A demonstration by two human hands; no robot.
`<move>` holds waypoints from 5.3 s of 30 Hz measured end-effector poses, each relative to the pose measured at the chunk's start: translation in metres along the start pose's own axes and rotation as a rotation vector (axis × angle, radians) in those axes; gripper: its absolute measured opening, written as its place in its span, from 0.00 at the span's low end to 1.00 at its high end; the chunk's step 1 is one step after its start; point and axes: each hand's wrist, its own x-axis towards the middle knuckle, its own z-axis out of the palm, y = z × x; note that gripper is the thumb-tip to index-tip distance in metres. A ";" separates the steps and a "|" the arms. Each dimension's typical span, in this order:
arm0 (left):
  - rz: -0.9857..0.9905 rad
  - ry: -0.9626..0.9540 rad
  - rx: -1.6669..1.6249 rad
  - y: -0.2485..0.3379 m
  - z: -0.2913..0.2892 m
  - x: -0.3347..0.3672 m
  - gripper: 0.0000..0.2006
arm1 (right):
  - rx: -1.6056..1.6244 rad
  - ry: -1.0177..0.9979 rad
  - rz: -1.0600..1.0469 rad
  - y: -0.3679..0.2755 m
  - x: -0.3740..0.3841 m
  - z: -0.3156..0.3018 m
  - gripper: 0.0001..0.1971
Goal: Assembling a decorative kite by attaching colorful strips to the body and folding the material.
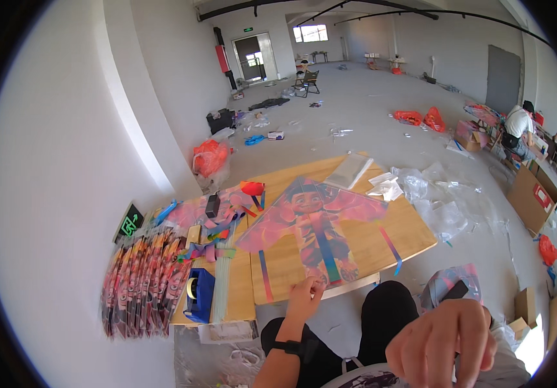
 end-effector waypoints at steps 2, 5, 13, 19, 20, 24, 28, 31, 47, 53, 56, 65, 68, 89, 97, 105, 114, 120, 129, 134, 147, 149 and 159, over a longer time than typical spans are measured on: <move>-0.090 -0.054 -0.126 0.004 -0.018 -0.011 0.10 | 0.188 -0.174 0.041 -0.004 0.023 0.016 0.13; -0.255 -0.191 -0.303 -0.007 -0.029 -0.039 0.11 | 0.230 -0.279 -0.057 0.004 0.047 0.041 0.11; -0.482 -0.272 -0.879 -0.038 -0.037 -0.095 0.12 | 0.226 -0.205 -0.095 0.022 0.060 0.076 0.09; -0.494 -0.163 -1.120 -0.036 -0.024 -0.082 0.13 | 0.213 -0.140 -0.119 0.026 0.071 0.095 0.10; -0.486 -0.195 -1.051 -0.037 -0.021 -0.081 0.13 | 0.201 -0.149 -0.115 0.024 0.075 0.098 0.10; -0.460 -0.248 -0.966 -0.038 -0.010 -0.081 0.13 | 0.166 -0.172 -0.136 0.010 0.079 0.116 0.12; -0.477 -0.266 -0.935 -0.042 0.000 -0.080 0.12 | 0.081 -0.313 -0.133 -0.011 0.077 0.114 0.12; -0.513 -0.235 -0.911 -0.054 0.000 -0.084 0.13 | 0.097 -0.402 -0.109 -0.026 0.054 0.096 0.16; -0.759 -0.008 -0.990 -0.057 -0.001 -0.075 0.14 | 0.089 0.433 0.086 -0.002 -0.152 -0.067 0.22; -0.940 0.164 -1.011 -0.051 -0.014 -0.047 0.13 | -0.246 0.947 0.835 0.087 -0.246 -0.131 0.15; -1.044 0.073 -0.779 -0.061 -0.019 -0.042 0.14 | -0.420 0.979 1.132 0.118 -0.268 -0.144 0.12; -0.891 0.361 -0.520 -0.155 -0.061 0.010 0.19 | -1.097 0.856 1.125 0.148 -0.320 -0.154 0.09; -0.946 0.485 -0.553 -0.182 -0.070 0.049 0.19 | -1.147 0.823 1.127 0.148 -0.326 -0.156 0.07; -1.002 0.356 0.404 -0.315 -0.085 0.152 0.17 | -1.121 0.915 1.152 0.154 -0.318 -0.161 0.06; -0.785 0.509 0.430 -0.319 -0.089 0.150 0.09 | -1.114 0.852 1.200 0.156 -0.305 -0.164 0.07; -0.716 0.545 0.077 -0.259 -0.076 0.180 0.24 | -1.150 0.855 1.192 0.153 -0.318 -0.164 0.07; -0.528 0.544 0.001 -0.302 -0.146 0.150 0.12 | -1.090 0.808 1.146 0.166 -0.299 -0.163 0.07; -0.548 0.516 -0.138 -0.242 -0.099 0.187 0.08 | -1.157 0.839 1.171 0.148 -0.315 -0.161 0.06; -0.391 0.505 0.088 -0.228 -0.112 0.195 0.14 | -0.758 1.073 1.137 0.173 -0.306 -0.197 0.07; -0.378 0.525 -0.073 -0.242 -0.118 0.189 0.17 | -0.423 1.248 0.920 0.247 -0.293 -0.292 0.17; -0.392 0.486 -0.213 -0.227 -0.106 0.193 0.22 | -0.453 1.266 1.124 0.351 -0.230 -0.399 0.22; -0.396 0.485 -0.220 -0.228 -0.109 0.191 0.23 | -0.494 1.249 1.144 0.352 -0.226 -0.401 0.22; -0.374 0.474 -0.298 -0.236 -0.107 0.188 0.24 | -0.610 1.166 1.193 0.359 -0.236 -0.417 0.20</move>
